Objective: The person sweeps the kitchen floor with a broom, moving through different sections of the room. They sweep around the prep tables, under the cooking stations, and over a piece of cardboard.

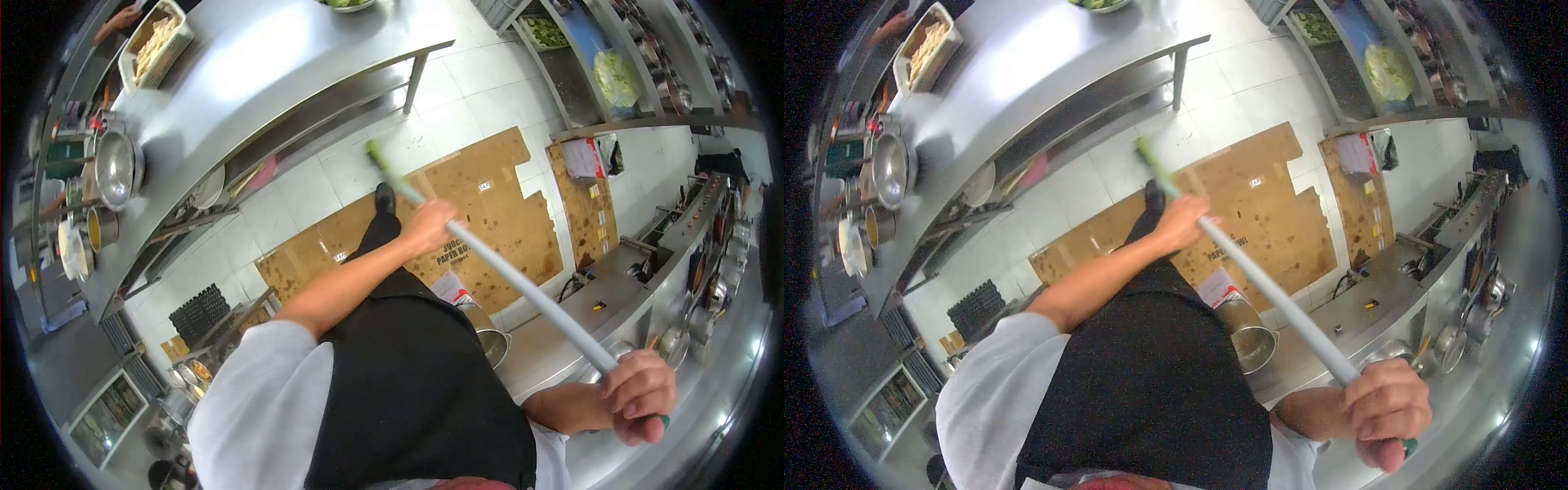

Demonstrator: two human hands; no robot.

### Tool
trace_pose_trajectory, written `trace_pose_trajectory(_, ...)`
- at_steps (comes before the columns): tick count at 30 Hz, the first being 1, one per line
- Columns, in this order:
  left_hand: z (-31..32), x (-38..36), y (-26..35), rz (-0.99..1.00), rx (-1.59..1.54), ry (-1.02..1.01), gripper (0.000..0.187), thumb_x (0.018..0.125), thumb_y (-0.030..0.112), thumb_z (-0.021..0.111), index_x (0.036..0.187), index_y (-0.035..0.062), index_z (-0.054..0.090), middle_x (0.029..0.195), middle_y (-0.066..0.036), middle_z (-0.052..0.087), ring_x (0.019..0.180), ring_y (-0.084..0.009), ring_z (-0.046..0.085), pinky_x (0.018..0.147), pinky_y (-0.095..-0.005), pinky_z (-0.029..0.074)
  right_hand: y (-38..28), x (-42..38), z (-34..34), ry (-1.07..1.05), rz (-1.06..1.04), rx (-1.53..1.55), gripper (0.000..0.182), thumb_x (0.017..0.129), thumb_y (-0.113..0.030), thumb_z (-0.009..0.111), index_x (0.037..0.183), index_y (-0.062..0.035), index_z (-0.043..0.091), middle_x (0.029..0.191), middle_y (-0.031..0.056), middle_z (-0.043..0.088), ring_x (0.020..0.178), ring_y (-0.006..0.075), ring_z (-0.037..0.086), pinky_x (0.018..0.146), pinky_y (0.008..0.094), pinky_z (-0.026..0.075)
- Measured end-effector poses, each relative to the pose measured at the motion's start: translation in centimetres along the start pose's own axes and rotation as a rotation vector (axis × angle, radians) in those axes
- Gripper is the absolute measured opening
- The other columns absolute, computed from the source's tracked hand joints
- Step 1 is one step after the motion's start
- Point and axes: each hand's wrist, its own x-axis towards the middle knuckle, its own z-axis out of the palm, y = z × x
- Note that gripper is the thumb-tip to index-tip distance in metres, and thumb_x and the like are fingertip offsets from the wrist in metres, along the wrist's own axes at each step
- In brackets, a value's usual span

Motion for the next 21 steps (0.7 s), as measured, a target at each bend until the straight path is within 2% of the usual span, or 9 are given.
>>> trace_pose_trajectory(3,-0.4,-3.9,-6.0,-0.133,0.050,0.025,0.037,0.094,0.033,0.077,0.075,0.0029,0.068,0.081,-0.021,0.064,0.083,-0.0438,0.063,0.079,-0.0559,0.050,3.8,0.6,0.0,0.138,0.155,0.066,0.048,0.109,-0.034,0.060,0.072,-0.0033,0.059,0.057,0.0073,0.057,0.047,0.0246,0.059,0.045,0.0377,0.053)
trace_pose_trajectory(5,-0.3,-4.4,-11.5,-0.286,0.173,0.002,0.036,0.093,0.033,0.077,0.074,0.0035,0.069,0.085,-0.021,0.066,0.086,-0.0435,0.064,0.079,-0.0579,0.051,9.1,1.1,1.9,0.270,0.387,0.046,0.044,0.109,-0.025,0.060,0.073,-0.0001,0.059,0.062,0.0099,0.058,0.058,0.0267,0.063,0.054,0.0409,0.054)
trace_pose_trajectory(7,-0.4,-2.6,-14.5,-0.373,0.298,-0.002,0.033,0.092,0.033,0.077,0.078,0.0044,0.072,0.091,-0.021,0.069,0.092,-0.0427,0.066,0.081,-0.0577,0.052,12.5,3.4,3.0,0.155,0.462,0.098,0.043,0.108,-0.023,0.060,0.073,0.0012,0.059,0.066,0.0113,0.058,0.065,0.0284,0.063,0.061,0.0421,0.052)
trace_pose_trajectory(9,0.4,2.5,-15.7,-0.341,0.181,0.017,0.032,0.094,0.034,0.075,0.080,0.0049,0.073,0.094,-0.021,0.070,0.094,-0.0429,0.067,0.083,-0.0570,0.052,13.7,6.0,3.9,0.178,0.436,0.011,0.044,0.108,-0.024,0.061,0.073,0.0010,0.058,0.065,0.0108,0.058,0.063,0.0284,0.062,0.060,0.0413,0.051)
trace_pose_trajectory(12,2.7,11.1,-13.7,-0.309,0.034,-0.075,0.031,0.097,0.034,0.071,0.085,0.0061,0.075,0.098,-0.018,0.072,0.098,-0.0425,0.067,0.088,-0.0548,0.054,13.1,9.7,2.6,0.232,0.388,-0.147,0.046,0.110,-0.029,0.059,0.074,0.0005,0.057,0.065,0.0104,0.058,0.062,0.0287,0.062,0.060,0.0406,0.052)
trace_pose_trajectory(14,4.7,17.0,-12.3,-0.158,0.030,-0.107,0.028,0.097,0.032,0.071,0.087,0.0063,0.075,0.097,-0.018,0.071,0.099,-0.0414,0.067,0.088,-0.0542,0.054,12.4,11.2,1.2,0.271,0.342,-0.217,0.048,0.111,-0.032,0.058,0.075,-0.0003,0.056,0.064,0.0105,0.058,0.062,0.0287,0.062,0.059,0.0409,0.052)
trace_pose_trajectory(16,3.6,20.0,-8.4,-0.160,-0.004,-0.127,0.026,0.095,0.031,0.072,0.085,0.0066,0.075,0.096,-0.018,0.071,0.099,-0.0405,0.068,0.087,-0.0537,0.055,11.1,12.7,0.6,0.240,0.288,-0.300,0.049,0.111,-0.039,0.058,0.078,-0.0026,0.056,0.061,0.0093,0.056,0.058,0.0282,0.062,0.055,0.0399,0.051)
trace_pose_trajectory(20,1.5,20.5,-3.6,-0.013,-0.018,-0.058,0.027,0.095,0.031,0.073,0.083,0.0073,0.074,0.093,-0.017,0.070,0.092,-0.0422,0.068,0.082,-0.0556,0.054,6.7,15.9,-4.4,0.143,0.195,-0.224,0.048,0.110,-0.039,0.059,0.080,-0.0025,0.058,0.057,0.0067,0.056,0.051,0.0264,0.062,0.047,0.0371,0.051)
trace_pose_trajectory(21,1.1,20.1,-2.9,0.001,-0.041,-0.109,0.026,0.095,0.031,0.073,0.083,0.0077,0.074,0.092,-0.017,0.070,0.093,-0.0417,0.068,0.082,-0.0554,0.055,5.7,16.7,-5.6,0.126,0.191,-0.182,0.047,0.110,-0.039,0.059,0.080,-0.0022,0.059,0.056,0.0063,0.056,0.050,0.0260,0.062,0.045,0.0362,0.051)
